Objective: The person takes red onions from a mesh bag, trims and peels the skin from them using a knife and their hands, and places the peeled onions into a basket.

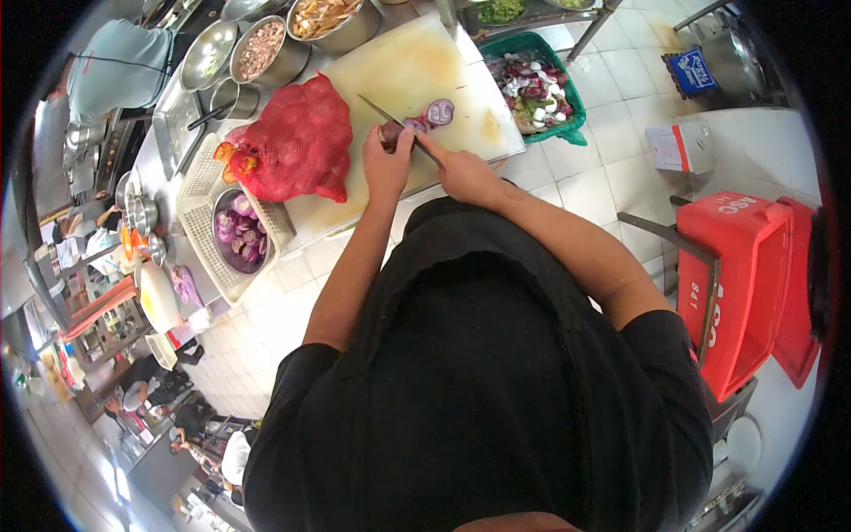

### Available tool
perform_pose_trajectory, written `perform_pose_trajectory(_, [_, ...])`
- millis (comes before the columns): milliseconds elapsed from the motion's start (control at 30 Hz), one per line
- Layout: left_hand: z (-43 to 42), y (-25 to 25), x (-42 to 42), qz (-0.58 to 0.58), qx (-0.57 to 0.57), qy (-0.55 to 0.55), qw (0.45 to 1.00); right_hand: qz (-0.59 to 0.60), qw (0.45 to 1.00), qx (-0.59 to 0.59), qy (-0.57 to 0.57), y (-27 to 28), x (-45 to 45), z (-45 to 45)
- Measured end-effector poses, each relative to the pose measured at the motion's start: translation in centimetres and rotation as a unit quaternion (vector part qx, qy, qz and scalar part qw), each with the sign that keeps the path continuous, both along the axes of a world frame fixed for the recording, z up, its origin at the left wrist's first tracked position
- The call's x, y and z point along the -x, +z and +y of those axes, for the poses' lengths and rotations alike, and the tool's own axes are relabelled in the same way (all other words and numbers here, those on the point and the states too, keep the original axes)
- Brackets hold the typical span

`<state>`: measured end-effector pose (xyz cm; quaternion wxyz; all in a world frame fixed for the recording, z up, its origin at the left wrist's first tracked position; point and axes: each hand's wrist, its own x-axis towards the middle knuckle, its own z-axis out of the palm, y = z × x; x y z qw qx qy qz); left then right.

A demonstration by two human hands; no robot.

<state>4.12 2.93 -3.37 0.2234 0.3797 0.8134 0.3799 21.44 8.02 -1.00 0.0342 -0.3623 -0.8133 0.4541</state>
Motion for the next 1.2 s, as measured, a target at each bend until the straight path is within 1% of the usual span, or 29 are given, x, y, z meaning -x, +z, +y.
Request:
perform_pose_trajectory(33, [0.1,0.3,-0.3,0.022,0.01,0.008,1.0,-0.016,1.0,0.01,0.007,0.3,0.0,0.1])
perform_pose_trajectory(133, [0.4,1.1,-0.8,0.099,0.015,0.013,0.995,-0.004,1.0,0.015,0.004,0.0,-0.1,0.4])
perform_pose_trajectory(200, [0.6,-1.4,0.5,0.098,-0.016,0.02,0.995,0.023,1.0,0.006,-0.004,-1.0,-0.1,0.5])
perform_pose_trajectory(233, [0.7,-1.8,0.8,0.098,-0.032,0.024,0.994,0.036,0.999,0.003,-0.007,-1.3,-0.1,0.5])
perform_pose_trajectory(333, [0.1,-1.5,1.7,0.012,-0.038,0.071,0.997,0.036,0.999,0.01,-0.02,-2.0,-0.4,0.7])
perform_pose_trajectory(433, [-0.1,-1.9,2.7,-0.151,-0.057,0.098,0.982,0.023,0.999,0.004,-0.034,-2.4,-0.8,1.0])
perform_pose_trajectory(533, [-0.2,-2.0,2.6,-0.297,-0.152,0.113,0.936,0.017,0.999,0.008,-0.033,-1.9,-1.6,1.5])
perform_pose_trajectory(633, [-0.6,-0.2,2.4,-0.409,-0.191,0.093,0.887,0.009,0.999,0.001,-0.046,-2.1,-2.0,1.9])
perform_pose_trajectory(733, [-0.9,1.7,2.7,-0.457,-0.209,0.085,0.86,0.038,0.998,0.0,-0.055,-2.6,-2.1,2.3])
perform_pose_trajectory(833, [-1.3,2.7,3.7,-0.554,-0.232,0.058,0.797,0.015,0.995,-0.004,-0.095,-2.0,-2.1,2.2])
perform_pose_trajectory(933, [-1.4,3.2,3.9,-0.608,-0.242,0.051,0.754,0.009,0.994,-0.012,-0.11,-0.5,-2.7,2.3])
perform_pose_trajectory(967, [-1.5,3.0,4.1,-0.615,-0.233,0.048,0.752,0.044,0.994,-0.017,-0.102,-0.3,-3.0,2.3])
perform_pose_trajectory(1067, [-1.9,3.2,4.2,-0.646,-0.229,0.046,0.727,0.095,0.987,0.054,-0.116,2.4,-3.3,2.1])
perform_pose_trajectory(1133, [-2.0,3.9,4.1,-0.638,-0.228,0.051,0.734,0.183,0.959,0.154,-0.15,2.0,-3.1,1.9])
perform_pose_trajectory(1200, [-2.1,4.6,3.9,-0.627,-0.23,0.045,0.743,0.207,0.922,0.281,-0.167,2.7,-2.9,2.0])
